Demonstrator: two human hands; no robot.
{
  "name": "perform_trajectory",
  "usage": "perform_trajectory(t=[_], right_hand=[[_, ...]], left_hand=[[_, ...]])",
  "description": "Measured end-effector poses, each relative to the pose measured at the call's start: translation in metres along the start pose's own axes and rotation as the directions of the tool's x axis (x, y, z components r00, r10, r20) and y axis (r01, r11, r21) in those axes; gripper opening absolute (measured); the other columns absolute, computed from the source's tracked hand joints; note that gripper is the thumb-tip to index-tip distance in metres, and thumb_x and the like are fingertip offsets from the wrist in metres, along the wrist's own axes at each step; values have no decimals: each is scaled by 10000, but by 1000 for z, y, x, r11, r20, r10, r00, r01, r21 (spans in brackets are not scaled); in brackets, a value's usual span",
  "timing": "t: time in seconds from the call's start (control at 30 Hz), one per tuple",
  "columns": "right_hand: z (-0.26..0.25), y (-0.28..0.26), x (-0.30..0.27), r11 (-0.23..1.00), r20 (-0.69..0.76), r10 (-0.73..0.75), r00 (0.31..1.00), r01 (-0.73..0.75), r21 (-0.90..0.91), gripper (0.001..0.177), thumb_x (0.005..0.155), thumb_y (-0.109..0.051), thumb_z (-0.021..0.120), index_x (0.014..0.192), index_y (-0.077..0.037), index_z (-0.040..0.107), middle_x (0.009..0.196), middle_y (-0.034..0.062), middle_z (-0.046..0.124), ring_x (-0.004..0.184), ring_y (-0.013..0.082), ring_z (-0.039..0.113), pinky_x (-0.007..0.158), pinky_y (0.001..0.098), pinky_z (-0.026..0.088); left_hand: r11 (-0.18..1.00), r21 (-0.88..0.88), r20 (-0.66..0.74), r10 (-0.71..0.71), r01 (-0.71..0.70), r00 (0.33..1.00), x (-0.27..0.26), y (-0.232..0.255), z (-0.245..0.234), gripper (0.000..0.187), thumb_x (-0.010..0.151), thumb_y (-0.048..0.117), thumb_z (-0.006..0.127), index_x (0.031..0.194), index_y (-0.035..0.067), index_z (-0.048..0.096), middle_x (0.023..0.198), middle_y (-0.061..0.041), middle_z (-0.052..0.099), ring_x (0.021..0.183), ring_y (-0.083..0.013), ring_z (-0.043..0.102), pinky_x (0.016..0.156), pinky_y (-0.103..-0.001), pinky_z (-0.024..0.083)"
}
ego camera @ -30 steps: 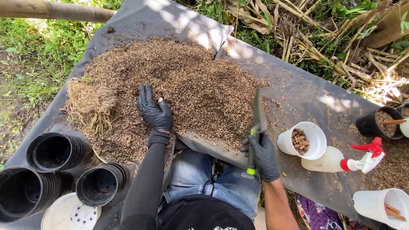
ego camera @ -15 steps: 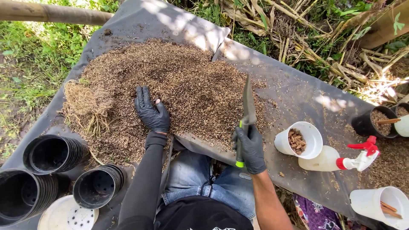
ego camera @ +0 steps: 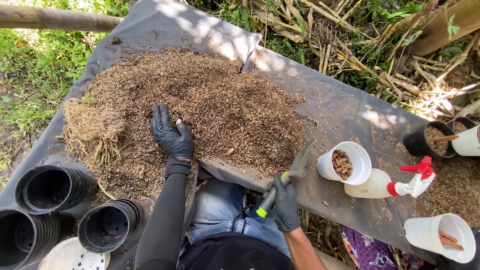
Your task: The person scoops soil from a large pile on a tarp using a trowel and fills black plastic pots. They hold the pots in their left hand and use the trowel in their right hand to transfer the soil, then place the filled pots aside.
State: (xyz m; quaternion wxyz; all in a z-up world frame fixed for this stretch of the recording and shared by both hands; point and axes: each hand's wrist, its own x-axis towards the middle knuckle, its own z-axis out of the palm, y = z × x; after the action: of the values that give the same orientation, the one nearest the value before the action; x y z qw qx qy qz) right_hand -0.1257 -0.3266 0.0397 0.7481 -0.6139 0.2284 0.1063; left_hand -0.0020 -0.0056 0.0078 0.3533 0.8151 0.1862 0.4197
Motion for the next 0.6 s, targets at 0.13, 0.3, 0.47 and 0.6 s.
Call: perform_trajectory(t=[0.13,0.3,0.47,0.6], right_hand=[[50,-12,12,996,-63,-68,996,65,-55,360,1022,-356,634,824,-57,603,644,91,615,510,200,646,488,307,564],[76,-45,21,962,124,-158,980,181,-204,348,999,-297,663,1183,-14,578,693,93,645,527,183,645,509,320,582],[24,-65,47,810,43,-330,943,307,-499,320,931,-264,710,1136,-30,636,818,191,686,737,317,691,704,450,545],[-28,-79,60,455,-102,-289,952,42,-890,614,797,-640,781,1170,-176,630,1061,183,749,1098,461,678,1017,559,496]], left_hand=[[989,71,-30,132,-130,991,1,-23,9,652,936,223,515,1575,104,468,1561,-210,449,1336,-481,483,1126,-601,347],[990,65,-40,129,-126,991,0,-20,7,636,942,219,515,1565,96,476,1538,-228,472,1323,-495,490,1122,-615,348],[991,69,-15,116,-114,993,-2,-25,7,647,945,218,522,1582,125,452,1572,-202,441,1360,-469,474,1148,-590,331],[993,66,-18,94,-93,995,-2,-21,8,653,961,202,509,1603,131,416,1600,-189,411,1384,-460,458,1168,-574,320]])
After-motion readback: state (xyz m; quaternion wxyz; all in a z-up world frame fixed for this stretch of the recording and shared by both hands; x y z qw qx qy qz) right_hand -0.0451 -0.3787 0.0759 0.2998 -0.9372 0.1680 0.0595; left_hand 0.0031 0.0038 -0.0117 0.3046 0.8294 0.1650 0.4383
